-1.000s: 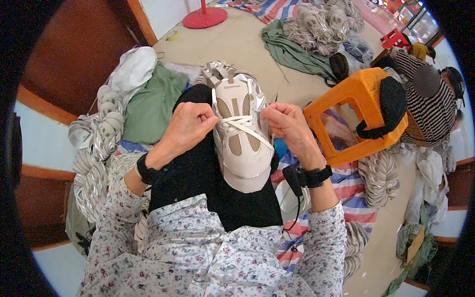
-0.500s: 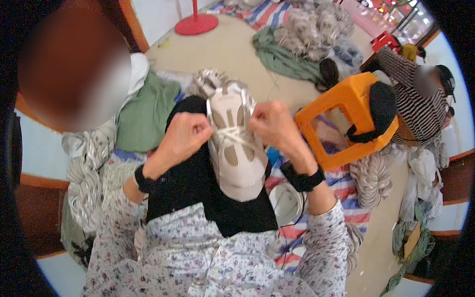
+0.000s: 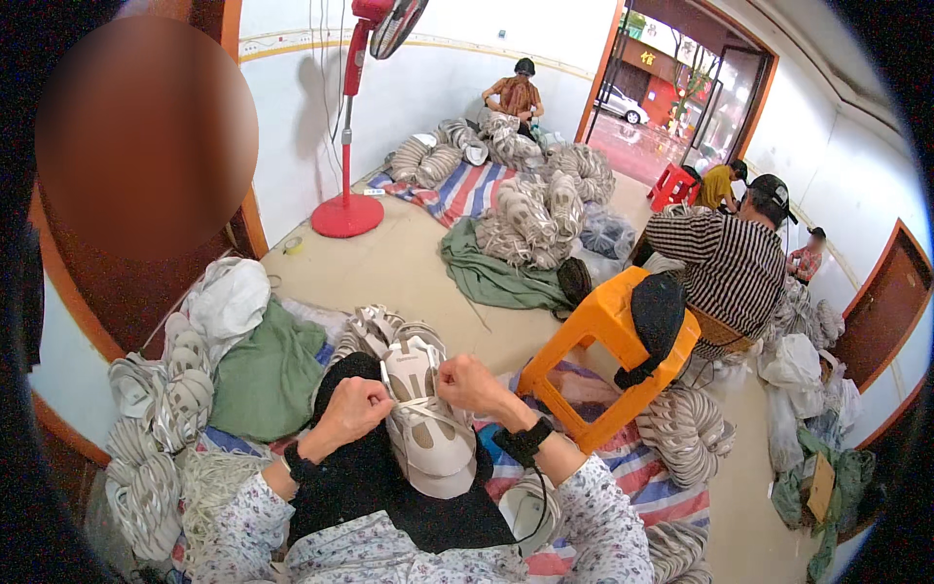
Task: Thread shoelaces through the eyelets of a sneaker.
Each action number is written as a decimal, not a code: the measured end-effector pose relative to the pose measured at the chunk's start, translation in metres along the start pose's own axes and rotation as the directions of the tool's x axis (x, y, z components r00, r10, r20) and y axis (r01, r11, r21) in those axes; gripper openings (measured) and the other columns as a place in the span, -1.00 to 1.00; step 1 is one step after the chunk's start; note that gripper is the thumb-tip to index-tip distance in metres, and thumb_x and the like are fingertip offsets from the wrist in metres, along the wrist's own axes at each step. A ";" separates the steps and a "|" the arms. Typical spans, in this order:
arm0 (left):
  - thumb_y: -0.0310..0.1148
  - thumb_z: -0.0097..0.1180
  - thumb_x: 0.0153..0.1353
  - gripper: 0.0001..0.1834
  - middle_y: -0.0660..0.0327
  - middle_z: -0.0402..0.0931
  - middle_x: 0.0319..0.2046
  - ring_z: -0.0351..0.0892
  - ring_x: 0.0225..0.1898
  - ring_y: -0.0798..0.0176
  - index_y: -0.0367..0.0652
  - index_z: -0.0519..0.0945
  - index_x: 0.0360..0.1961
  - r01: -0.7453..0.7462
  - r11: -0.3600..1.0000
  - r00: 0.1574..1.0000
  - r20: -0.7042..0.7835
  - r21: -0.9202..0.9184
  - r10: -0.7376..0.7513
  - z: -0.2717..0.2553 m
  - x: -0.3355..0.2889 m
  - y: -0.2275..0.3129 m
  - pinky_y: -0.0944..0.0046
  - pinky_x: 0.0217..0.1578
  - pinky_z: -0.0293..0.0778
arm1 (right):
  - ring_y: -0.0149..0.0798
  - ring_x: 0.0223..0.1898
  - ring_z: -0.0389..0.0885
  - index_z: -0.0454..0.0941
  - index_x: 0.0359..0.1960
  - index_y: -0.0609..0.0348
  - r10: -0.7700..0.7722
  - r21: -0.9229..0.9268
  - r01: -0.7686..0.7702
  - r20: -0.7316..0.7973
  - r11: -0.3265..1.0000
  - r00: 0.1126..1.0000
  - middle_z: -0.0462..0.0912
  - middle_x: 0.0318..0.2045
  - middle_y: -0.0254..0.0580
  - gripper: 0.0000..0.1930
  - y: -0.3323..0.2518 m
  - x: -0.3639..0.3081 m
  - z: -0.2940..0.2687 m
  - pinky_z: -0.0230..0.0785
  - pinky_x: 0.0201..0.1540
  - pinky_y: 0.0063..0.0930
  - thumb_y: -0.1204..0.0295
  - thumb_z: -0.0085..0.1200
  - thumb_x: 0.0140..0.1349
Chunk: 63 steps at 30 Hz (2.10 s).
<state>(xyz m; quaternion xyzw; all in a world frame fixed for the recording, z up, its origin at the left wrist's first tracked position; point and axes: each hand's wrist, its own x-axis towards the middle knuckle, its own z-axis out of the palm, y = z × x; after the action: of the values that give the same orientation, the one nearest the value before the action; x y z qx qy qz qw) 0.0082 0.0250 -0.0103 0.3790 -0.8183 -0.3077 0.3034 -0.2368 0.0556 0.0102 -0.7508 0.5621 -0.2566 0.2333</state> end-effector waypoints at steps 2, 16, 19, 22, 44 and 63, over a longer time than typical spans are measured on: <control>-0.34 0.20 0.02 -0.78 -0.03 0.56 -0.64 0.60 -0.60 0.06 -0.34 0.64 -0.53 0.018 1.000 1.000 -0.012 -0.003 -0.018 0.000 0.000 0.000 0.16 -0.49 0.48 | -0.12 -0.65 0.48 0.60 -0.49 0.31 -0.086 -0.115 0.081 -0.042 0.990 0.995 0.55 -0.67 -0.07 -0.86 -0.012 -0.003 -0.001 0.33 -0.50 -0.24 0.46 0.10 0.05; -0.39 0.13 0.17 -0.78 0.07 0.60 -0.67 0.69 -0.61 0.27 -0.35 0.65 -0.50 0.201 0.940 0.975 0.154 -0.276 -0.163 -0.016 -0.013 -0.002 0.30 -0.52 0.54 | -0.05 -0.38 0.58 0.65 -0.46 0.24 -0.255 -0.069 0.253 -0.026 0.965 0.967 0.60 -0.49 -0.14 -0.91 -0.037 0.020 0.035 0.37 -0.31 -0.21 0.53 0.18 -0.05; -0.41 0.12 0.16 -0.78 0.10 0.61 -0.66 0.68 -0.62 0.28 -0.37 0.65 -0.50 0.194 0.938 0.973 0.175 -0.288 -0.148 -0.013 -0.012 -0.010 0.33 -0.55 0.55 | -0.03 -0.48 0.58 0.63 -0.49 0.27 -0.214 0.157 0.196 0.111 0.968 0.970 0.59 -0.55 -0.10 -0.89 -0.033 0.029 0.028 0.37 -0.42 -0.20 0.54 0.20 -0.12; -0.42 0.11 0.15 -0.78 0.11 0.61 -0.66 0.66 -0.63 0.30 -0.40 0.65 -0.48 0.238 0.922 0.964 0.192 -0.305 -0.185 -0.011 -0.010 -0.012 0.35 -0.56 0.54 | -0.02 -0.49 0.60 0.63 -0.52 0.26 -0.186 0.056 0.178 0.250 0.982 0.950 0.62 -0.55 -0.05 -0.88 -0.037 0.041 0.025 0.36 -0.43 -0.19 0.56 0.18 -0.18; -0.45 0.26 0.08 -0.85 0.08 0.43 -0.39 0.53 -0.36 -0.04 -0.24 0.57 -0.34 -0.228 0.974 0.973 -0.043 0.002 0.228 -0.005 -0.004 0.027 0.08 -0.36 0.43 | -0.61 -0.53 0.40 0.65 -0.26 0.24 0.161 0.351 -0.078 -0.215 0.933 0.963 0.49 -0.55 -0.52 -0.88 0.025 -0.019 -0.078 0.28 -0.51 -0.62 0.59 0.10 0.18; -0.48 0.04 0.32 -0.89 0.24 0.56 -0.45 0.67 -0.45 0.37 -0.31 0.45 -0.19 0.276 0.790 0.955 0.248 -0.547 -0.161 -0.011 0.018 0.031 0.42 -0.46 0.57 | -0.38 -0.52 0.47 0.51 -0.34 0.27 0.136 0.364 -0.097 -0.083 0.926 0.987 0.55 -0.51 -0.30 -0.94 -0.041 -0.002 -0.009 0.29 -0.46 -0.47 0.53 0.10 0.23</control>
<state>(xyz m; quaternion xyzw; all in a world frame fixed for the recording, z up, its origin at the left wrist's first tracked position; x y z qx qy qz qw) -0.0065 0.0237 0.0239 0.3307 -0.6620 -0.6082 0.2871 -0.2131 0.0672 0.0428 -0.6461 0.5612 -0.3802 0.3508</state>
